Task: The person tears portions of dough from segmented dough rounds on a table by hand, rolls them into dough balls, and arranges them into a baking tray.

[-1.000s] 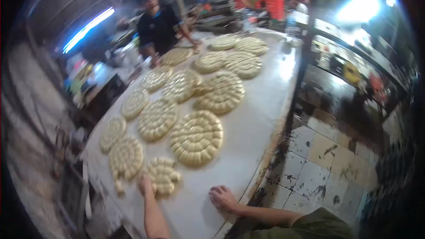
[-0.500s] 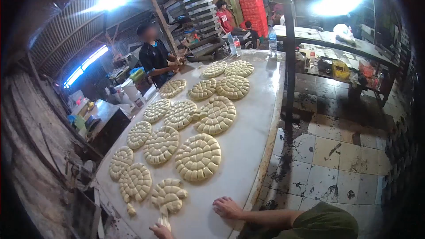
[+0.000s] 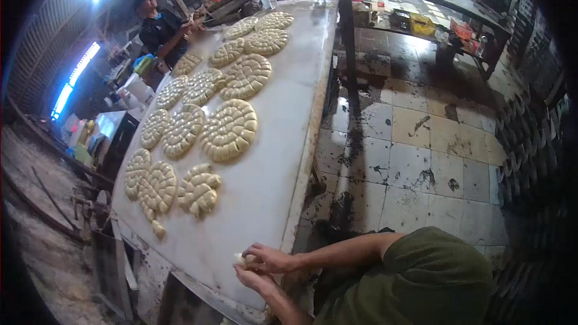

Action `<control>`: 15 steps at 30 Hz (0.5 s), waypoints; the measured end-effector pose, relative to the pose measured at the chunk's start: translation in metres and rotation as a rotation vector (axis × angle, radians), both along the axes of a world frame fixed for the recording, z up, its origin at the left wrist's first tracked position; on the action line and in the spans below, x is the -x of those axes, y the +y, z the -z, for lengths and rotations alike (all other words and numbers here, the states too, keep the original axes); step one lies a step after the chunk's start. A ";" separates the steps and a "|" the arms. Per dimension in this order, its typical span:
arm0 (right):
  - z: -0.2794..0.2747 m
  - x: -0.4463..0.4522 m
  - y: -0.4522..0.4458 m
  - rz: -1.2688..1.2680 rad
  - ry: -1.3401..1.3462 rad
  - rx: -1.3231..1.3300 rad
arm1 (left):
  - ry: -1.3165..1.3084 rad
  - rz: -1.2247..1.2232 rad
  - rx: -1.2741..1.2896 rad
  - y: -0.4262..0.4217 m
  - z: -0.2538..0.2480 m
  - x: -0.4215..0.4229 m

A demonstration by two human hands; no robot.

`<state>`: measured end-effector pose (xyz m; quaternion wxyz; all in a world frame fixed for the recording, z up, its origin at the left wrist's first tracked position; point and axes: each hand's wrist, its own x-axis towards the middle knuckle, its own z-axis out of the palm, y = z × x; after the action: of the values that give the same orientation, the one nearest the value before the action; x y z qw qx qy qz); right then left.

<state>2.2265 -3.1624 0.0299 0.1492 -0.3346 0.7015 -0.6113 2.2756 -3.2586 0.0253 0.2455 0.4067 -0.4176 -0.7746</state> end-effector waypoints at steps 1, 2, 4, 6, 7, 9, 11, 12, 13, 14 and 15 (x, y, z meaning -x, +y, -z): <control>-0.004 0.001 0.008 -0.015 -0.160 -0.001 | 0.008 0.024 0.043 -0.003 -0.003 -0.001; -0.005 -0.001 0.015 0.031 -0.037 0.001 | 0.017 0.045 0.085 -0.007 -0.006 -0.002; -0.020 0.009 0.037 -0.069 -0.059 -0.105 | -0.031 -0.110 0.119 -0.019 -0.014 -0.002; -0.040 0.025 0.058 -0.127 -0.073 -0.186 | -0.085 -0.281 0.143 -0.032 -0.015 -0.001; -0.042 0.042 0.064 -0.064 -0.125 -0.158 | -0.142 -0.371 0.279 -0.037 -0.013 0.004; -0.042 0.088 0.072 0.093 -0.194 -0.201 | -0.208 -0.485 0.394 -0.059 0.003 0.005; -0.058 0.137 0.087 0.198 0.099 -0.275 | -0.427 -0.129 0.673 -0.078 0.019 0.000; -0.047 0.166 0.092 0.071 0.258 -0.488 | -0.662 0.090 0.699 -0.078 0.018 0.003; -0.031 0.188 0.099 0.036 0.275 -0.502 | -0.665 0.062 0.669 -0.082 0.022 0.007; -0.013 0.207 0.105 0.041 0.519 -0.616 | -0.819 0.018 1.109 -0.090 0.032 0.010; 0.000 0.225 0.102 0.051 0.763 -0.720 | -0.967 -0.019 1.554 -0.099 0.037 0.020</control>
<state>2.0013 -3.0604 0.0301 -0.0265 -0.4438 0.8795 -0.1697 2.2555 -3.3575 -0.0118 0.2548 0.4106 -0.8753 -0.0186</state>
